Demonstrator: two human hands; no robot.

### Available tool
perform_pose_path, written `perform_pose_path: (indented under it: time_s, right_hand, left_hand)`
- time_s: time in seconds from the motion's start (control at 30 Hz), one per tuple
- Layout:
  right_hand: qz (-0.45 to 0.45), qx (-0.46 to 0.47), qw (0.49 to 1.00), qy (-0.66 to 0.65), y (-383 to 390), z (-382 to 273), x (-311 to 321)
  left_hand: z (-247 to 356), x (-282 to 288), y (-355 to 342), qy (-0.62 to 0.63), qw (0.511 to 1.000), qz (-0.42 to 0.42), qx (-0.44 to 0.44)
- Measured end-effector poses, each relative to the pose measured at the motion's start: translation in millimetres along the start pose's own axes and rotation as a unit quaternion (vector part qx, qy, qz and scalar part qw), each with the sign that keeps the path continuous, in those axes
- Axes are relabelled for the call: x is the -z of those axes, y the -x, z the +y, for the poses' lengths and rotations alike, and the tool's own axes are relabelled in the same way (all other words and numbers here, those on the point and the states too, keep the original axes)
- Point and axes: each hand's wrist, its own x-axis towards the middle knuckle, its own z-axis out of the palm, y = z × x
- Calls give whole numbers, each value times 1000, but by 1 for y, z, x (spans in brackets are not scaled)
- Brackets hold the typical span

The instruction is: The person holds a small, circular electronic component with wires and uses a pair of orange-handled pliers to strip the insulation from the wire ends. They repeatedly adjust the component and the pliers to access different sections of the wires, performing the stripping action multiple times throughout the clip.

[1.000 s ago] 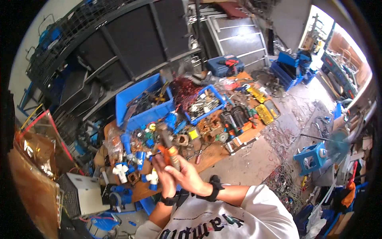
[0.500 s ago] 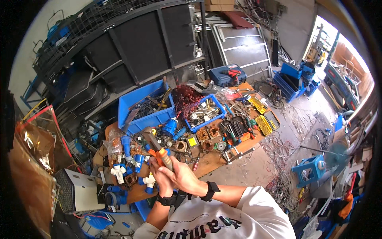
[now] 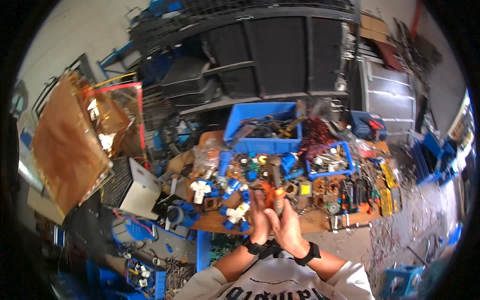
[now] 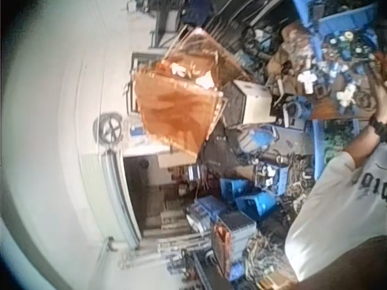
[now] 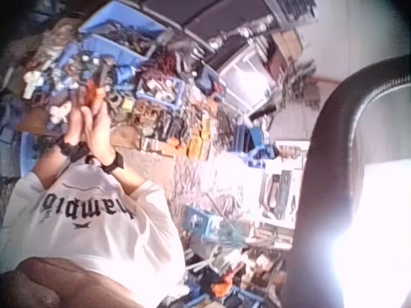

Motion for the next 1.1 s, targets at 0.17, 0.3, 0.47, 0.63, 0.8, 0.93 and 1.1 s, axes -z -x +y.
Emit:
perform_pose_path:
  time_s: [0.17,0.3,0.47,0.63,0.8,0.93,1.1]
  right_hand:
    - [1,26,1000,11,0,4,-18]
    - [-15,40,999,20,4,9,-33]
    - [-30,66,997,1,5,12,-50]
    - [-62,33,997,-31,1,18,-66]
    - [-94,23,995,-3,-4,10,-71]
    - [-109,19,993,44,-11,1,-70]
    - [-114,13,992,58,-16,0,-65]
  left_hand:
    - [3,17,4,92,979,-51,175]
    - [32,24,12,225,956,-3,187]
    - [9,39,6,-3,999,15,43]
    - [7,48,-9,89,992,91,11]
    - [-23,61,-18,119,989,64,63]
    - [-22,57,-21,168,981,68,68]
    - [-10,54,-19,168,979,53,101]
